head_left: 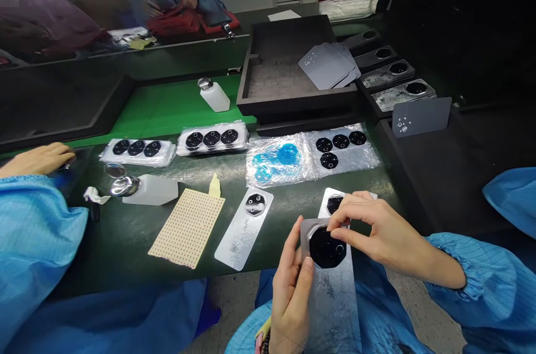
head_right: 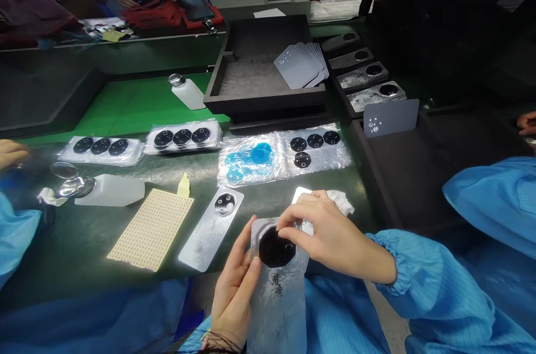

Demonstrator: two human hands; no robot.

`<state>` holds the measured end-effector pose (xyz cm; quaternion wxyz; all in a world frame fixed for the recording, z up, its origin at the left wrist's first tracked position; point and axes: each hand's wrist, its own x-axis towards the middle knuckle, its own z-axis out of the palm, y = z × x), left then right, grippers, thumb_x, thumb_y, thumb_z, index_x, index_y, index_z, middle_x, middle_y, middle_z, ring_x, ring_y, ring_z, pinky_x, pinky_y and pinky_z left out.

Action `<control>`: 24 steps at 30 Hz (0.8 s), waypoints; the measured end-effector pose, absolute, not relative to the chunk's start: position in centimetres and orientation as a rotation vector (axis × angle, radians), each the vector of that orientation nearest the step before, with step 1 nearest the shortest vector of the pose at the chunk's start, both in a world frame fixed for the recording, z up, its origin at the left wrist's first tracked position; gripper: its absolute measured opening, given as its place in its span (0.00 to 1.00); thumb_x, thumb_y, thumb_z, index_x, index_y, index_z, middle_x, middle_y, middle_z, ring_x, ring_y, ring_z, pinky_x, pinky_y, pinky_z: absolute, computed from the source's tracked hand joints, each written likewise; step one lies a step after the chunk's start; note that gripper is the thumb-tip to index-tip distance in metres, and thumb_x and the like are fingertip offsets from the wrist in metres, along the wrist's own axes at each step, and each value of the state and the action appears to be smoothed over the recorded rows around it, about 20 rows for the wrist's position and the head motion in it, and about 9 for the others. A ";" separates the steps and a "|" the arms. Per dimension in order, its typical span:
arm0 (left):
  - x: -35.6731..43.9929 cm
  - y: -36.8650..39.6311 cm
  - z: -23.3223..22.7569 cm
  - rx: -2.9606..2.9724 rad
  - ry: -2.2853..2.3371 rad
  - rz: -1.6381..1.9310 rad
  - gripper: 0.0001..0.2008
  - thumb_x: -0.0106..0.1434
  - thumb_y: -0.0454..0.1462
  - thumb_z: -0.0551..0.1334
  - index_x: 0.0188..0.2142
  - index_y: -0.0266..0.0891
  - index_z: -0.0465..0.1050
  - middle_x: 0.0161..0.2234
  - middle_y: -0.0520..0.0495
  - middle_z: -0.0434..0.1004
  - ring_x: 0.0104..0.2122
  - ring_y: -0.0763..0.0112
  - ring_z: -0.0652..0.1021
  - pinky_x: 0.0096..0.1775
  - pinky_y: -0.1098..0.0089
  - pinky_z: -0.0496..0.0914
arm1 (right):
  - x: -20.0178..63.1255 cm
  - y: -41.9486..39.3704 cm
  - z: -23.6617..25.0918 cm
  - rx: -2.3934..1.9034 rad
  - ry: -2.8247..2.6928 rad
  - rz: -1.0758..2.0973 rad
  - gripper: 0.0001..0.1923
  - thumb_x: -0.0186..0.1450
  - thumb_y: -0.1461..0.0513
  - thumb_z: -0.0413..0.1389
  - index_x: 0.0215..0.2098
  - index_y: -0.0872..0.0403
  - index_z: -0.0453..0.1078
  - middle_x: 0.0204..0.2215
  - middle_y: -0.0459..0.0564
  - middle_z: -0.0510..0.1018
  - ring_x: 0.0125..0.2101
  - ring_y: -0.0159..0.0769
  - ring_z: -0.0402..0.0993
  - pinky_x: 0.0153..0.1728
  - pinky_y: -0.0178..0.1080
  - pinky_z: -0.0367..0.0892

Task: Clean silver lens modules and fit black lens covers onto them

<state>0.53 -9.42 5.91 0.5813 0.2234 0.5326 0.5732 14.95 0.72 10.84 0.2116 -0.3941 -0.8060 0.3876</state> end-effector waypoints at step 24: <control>1.0 -9.4 6.7 0.532 1.339 1.350 0.31 0.53 0.42 0.70 0.57 0.44 0.68 0.47 0.49 0.81 0.46 0.65 0.80 0.47 0.75 0.72 | 14.7 0.2 10.6 -0.983 -2.256 0.872 0.08 0.62 0.71 0.59 0.29 0.54 0.69 0.25 0.41 0.75 0.29 0.31 0.69 0.34 0.36 0.64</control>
